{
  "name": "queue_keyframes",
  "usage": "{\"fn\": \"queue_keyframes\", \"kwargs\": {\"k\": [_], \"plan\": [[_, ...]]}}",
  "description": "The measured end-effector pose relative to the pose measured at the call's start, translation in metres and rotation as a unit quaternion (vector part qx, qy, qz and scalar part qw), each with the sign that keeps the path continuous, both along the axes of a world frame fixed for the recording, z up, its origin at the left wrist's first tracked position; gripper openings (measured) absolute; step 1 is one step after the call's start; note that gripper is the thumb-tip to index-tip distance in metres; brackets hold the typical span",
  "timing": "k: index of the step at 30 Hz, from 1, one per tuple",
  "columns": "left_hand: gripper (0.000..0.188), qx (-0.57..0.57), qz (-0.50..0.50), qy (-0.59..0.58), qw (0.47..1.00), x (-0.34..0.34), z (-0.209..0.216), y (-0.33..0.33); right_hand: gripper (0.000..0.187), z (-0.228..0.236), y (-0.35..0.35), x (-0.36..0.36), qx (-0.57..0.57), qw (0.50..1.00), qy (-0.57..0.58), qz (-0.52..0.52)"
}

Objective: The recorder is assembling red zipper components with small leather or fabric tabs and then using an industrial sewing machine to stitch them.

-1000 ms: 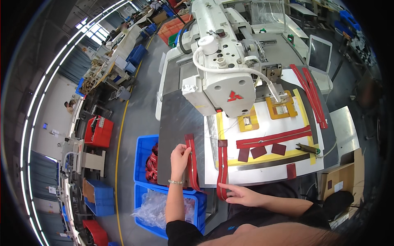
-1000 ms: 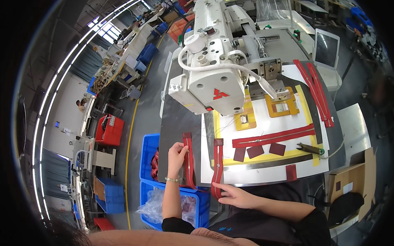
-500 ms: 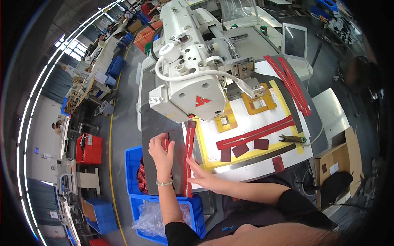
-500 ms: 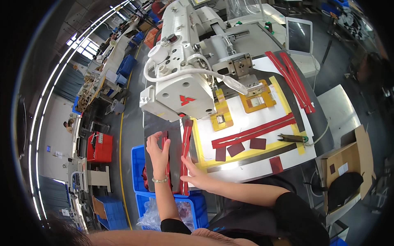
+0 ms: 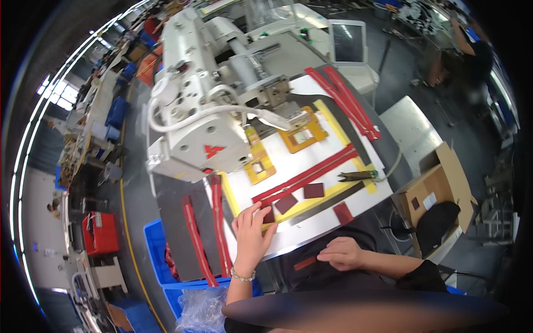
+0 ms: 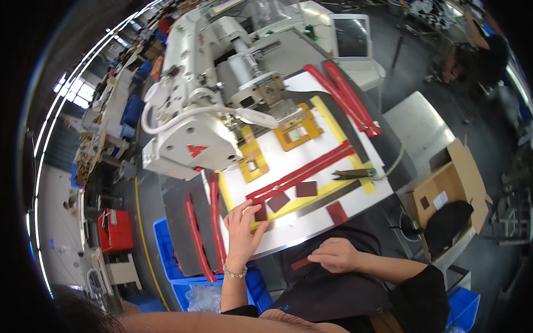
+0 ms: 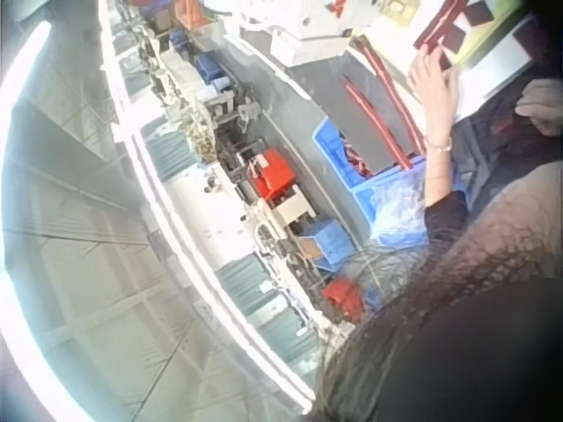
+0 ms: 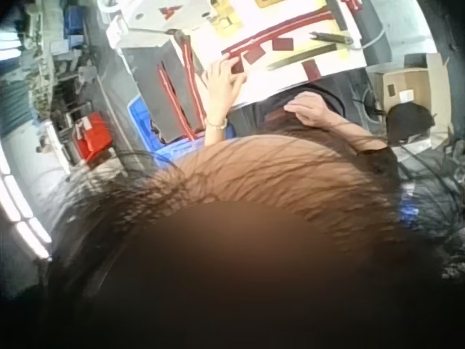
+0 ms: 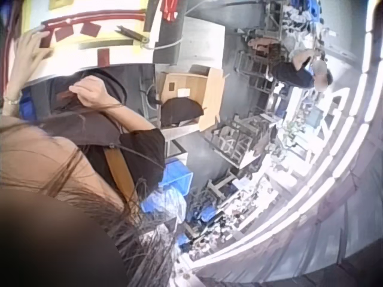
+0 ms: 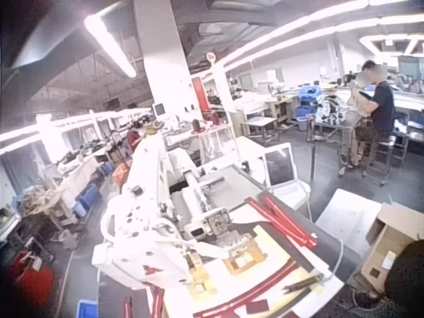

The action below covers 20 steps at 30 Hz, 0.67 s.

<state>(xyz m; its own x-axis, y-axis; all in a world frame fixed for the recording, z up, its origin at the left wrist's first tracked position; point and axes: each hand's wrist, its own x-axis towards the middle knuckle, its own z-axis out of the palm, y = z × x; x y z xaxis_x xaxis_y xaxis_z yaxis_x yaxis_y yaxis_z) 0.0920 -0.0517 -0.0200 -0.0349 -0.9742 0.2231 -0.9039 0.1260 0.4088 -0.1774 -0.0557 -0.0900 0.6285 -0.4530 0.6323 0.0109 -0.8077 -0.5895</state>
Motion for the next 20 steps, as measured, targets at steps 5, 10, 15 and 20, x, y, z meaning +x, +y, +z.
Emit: {"fn": "queue_keyframes", "kwargs": {"k": [5,10,15,20], "plan": [[0.040,-0.050,-0.017,0.035,0.998,-0.021,0.000,-0.003,0.033,-0.024,-0.002,-0.060,0.016,0.987,0.079,-0.136],[0.036,-0.022,-0.032,0.077,0.996,-0.034,0.004,-0.007,0.029,-0.043,0.008,-0.114,0.030,0.957,0.185,-0.223],[0.035,0.001,-0.043,0.106,0.993,-0.045,0.006,-0.003,0.022,-0.060,0.015,-0.140,0.040,0.928,0.230,-0.291],[0.035,0.014,-0.088,0.109,0.990,-0.064,0.001,-0.007,0.021,-0.086,0.027,-0.154,0.099,0.899,0.274,-0.326]]}}
